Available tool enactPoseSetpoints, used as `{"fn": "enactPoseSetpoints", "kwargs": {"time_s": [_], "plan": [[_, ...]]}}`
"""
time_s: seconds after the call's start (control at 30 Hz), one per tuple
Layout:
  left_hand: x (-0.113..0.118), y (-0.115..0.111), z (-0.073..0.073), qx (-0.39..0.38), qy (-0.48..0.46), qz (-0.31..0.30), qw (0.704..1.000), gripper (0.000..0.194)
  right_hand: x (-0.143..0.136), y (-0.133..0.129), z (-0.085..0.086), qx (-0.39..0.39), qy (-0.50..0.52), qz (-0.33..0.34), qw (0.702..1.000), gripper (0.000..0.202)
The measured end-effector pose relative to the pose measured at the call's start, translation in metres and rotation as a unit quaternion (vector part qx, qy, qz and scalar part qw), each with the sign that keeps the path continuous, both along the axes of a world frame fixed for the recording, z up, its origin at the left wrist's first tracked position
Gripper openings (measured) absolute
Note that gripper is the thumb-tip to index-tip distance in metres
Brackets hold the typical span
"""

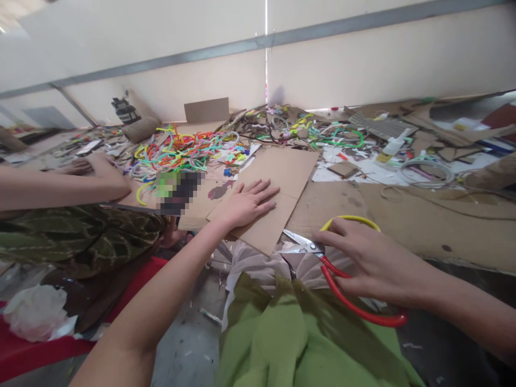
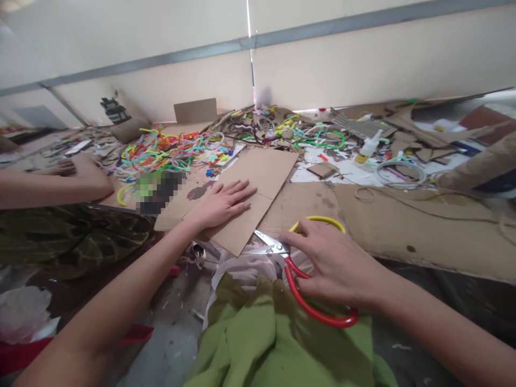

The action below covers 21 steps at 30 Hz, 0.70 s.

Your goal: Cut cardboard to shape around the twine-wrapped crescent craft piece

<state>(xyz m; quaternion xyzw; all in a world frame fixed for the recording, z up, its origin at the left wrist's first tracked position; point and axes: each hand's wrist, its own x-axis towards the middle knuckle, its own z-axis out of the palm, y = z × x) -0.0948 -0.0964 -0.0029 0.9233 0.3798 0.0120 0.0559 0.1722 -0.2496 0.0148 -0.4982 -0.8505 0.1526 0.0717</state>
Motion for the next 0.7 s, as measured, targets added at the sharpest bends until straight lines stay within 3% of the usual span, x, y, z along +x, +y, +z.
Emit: {"fn": "enactPoseSetpoints", "kwargs": {"time_s": [0.4, 0.57, 0.7], "plan": [[0.004, -0.003, 0.004, -0.003, 0.013, 0.018, 1.000, 0.058, -0.018, -0.018, -0.006, 0.004, -0.016, 0.003, 1.000, 0.043], [0.007, -0.004, 0.007, -0.005, 0.016, 0.023, 1.000, 0.057, -0.029, -0.016, -0.007, 0.061, -0.033, 0.009, 0.998, 0.039], [0.008, -0.003, 0.008, -0.022, 0.013, 0.031, 0.999, 0.056, -0.027, -0.024, -0.018, 0.089, -0.040, 0.005, 0.995, 0.043]]}}
